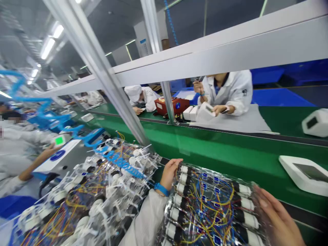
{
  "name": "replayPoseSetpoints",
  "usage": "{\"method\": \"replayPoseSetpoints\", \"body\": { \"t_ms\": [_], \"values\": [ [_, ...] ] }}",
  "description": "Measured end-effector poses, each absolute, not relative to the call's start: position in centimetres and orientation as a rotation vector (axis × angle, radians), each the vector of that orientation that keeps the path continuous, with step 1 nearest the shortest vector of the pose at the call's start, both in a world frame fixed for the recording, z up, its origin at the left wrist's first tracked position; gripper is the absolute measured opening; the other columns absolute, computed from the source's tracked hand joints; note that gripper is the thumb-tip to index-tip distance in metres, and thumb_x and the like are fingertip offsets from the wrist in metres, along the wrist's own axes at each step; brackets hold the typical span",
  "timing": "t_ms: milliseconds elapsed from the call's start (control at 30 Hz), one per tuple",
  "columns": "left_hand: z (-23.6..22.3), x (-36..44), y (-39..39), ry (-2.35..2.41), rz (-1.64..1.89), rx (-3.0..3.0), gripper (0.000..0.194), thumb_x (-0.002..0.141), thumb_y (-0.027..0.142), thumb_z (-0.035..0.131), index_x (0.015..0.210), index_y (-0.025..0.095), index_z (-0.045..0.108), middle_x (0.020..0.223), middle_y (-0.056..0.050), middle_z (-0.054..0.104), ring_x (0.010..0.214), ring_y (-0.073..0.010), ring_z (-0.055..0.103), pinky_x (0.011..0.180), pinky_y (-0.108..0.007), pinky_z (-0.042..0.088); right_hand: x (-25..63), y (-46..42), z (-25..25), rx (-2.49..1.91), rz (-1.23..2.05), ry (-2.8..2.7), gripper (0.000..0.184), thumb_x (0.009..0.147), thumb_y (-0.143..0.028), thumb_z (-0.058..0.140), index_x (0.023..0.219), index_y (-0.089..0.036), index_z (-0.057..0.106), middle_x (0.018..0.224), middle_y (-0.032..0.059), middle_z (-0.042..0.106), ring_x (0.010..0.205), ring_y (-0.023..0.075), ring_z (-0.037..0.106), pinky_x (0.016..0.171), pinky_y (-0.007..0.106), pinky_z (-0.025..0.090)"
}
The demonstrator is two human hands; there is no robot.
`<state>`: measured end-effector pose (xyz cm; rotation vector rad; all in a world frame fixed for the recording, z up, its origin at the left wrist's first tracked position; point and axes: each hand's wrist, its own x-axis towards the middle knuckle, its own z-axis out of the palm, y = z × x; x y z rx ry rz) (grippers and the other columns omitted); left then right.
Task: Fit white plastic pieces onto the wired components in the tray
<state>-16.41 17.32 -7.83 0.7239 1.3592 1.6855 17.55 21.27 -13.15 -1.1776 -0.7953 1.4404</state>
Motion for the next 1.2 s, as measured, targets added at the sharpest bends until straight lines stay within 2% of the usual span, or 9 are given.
{"method": "replayPoseSetpoints", "body": {
  "t_ms": [133, 233, 600, 767, 867, 1067, 1200],
  "values": [
    [-7.8, -15.7, 17.7, 1.373, 1.672, 0.715, 0.039, 0.074, 0.049, 0.084, 0.095, 0.017, 0.078, 0.111, -0.009, 0.075, 0.091, -0.0206, 0.067, 0.082, -0.029, 0.048, 18.0, 22.0, -13.2, -1.124, 1.467, -0.696, 0.054, 0.063, -0.053, 0.09, 0.11, -0.031, 0.075, 0.138, 0.006, 0.065, 0.139, 0.0375, 0.047, 0.117, 0.048, 0.032],
    [-7.8, -15.4, 17.8, 1.388, 1.674, 0.709, 0.039, 0.073, 0.049, 0.084, 0.094, 0.018, 0.077, 0.116, -0.009, 0.074, 0.097, -0.022, 0.067, 0.086, -0.03, 0.049, 18.1, 21.9, -13.4, -1.075, 1.456, -0.714, 0.051, 0.069, -0.05, 0.088, 0.114, -0.03, 0.074, 0.139, 0.0056, 0.065, 0.14, 0.0339, 0.046, 0.119, 0.045, 0.03],
    [-7.3, -15.1, 17.6, 1.368, 1.698, 0.688, 0.037, 0.07, 0.046, 0.087, 0.089, 0.017, 0.076, 0.116, -0.011, 0.075, 0.101, -0.0247, 0.069, 0.092, -0.034, 0.049, 18.1, 21.8, -13.6, -1.076, 1.478, -0.685, 0.054, 0.068, -0.05, 0.09, 0.116, -0.031, 0.074, 0.139, 0.004, 0.065, 0.14, 0.0328, 0.047, 0.119, 0.043, 0.031],
    [-7.2, -15.0, 17.6, 1.371, 1.694, 0.692, 0.038, 0.07, 0.047, 0.087, 0.089, 0.017, 0.075, 0.118, -0.011, 0.074, 0.105, -0.0257, 0.068, 0.096, -0.035, 0.048, 18.2, 21.6, -13.7, -1.072, 1.456, -0.701, 0.047, 0.071, -0.048, 0.087, 0.114, -0.032, 0.074, 0.138, 0.0026, 0.066, 0.139, 0.0299, 0.049, 0.116, 0.037, 0.036],
    [-7.4, -15.1, 17.6, 1.368, 1.695, 0.691, 0.038, 0.069, 0.047, 0.087, 0.09, 0.017, 0.076, 0.117, -0.011, 0.074, 0.105, -0.026, 0.068, 0.097, -0.036, 0.048, 18.3, 21.7, -13.8, -1.081, 1.455, -0.721, 0.047, 0.072, -0.049, 0.086, 0.115, -0.032, 0.074, 0.138, 0.003, 0.065, 0.139, 0.0301, 0.049, 0.116, 0.038, 0.035],
    [-7.6, -15.2, 17.6, 1.361, 1.695, 0.693, 0.038, 0.07, 0.047, 0.087, 0.091, 0.017, 0.076, 0.116, -0.011, 0.074, 0.103, -0.0257, 0.069, 0.096, -0.037, 0.049, 18.2, 22.0, -13.8, -1.075, 1.482, -0.654, 0.056, 0.063, -0.051, 0.092, 0.112, -0.031, 0.075, 0.137, 0.0031, 0.066, 0.14, 0.0316, 0.048, 0.117, 0.04, 0.034],
    [-7.6, -15.4, 17.8, 1.355, 1.698, 0.697, 0.038, 0.07, 0.047, 0.087, 0.09, 0.017, 0.076, 0.114, -0.01, 0.074, 0.102, -0.0246, 0.068, 0.095, -0.035, 0.049, 18.0, 22.0, -13.6, -1.086, 1.486, -0.655, 0.058, 0.061, -0.053, 0.093, 0.111, -0.032, 0.075, 0.137, 0.0023, 0.066, 0.139, 0.0309, 0.048, 0.117, 0.04, 0.034]
  ]
}}
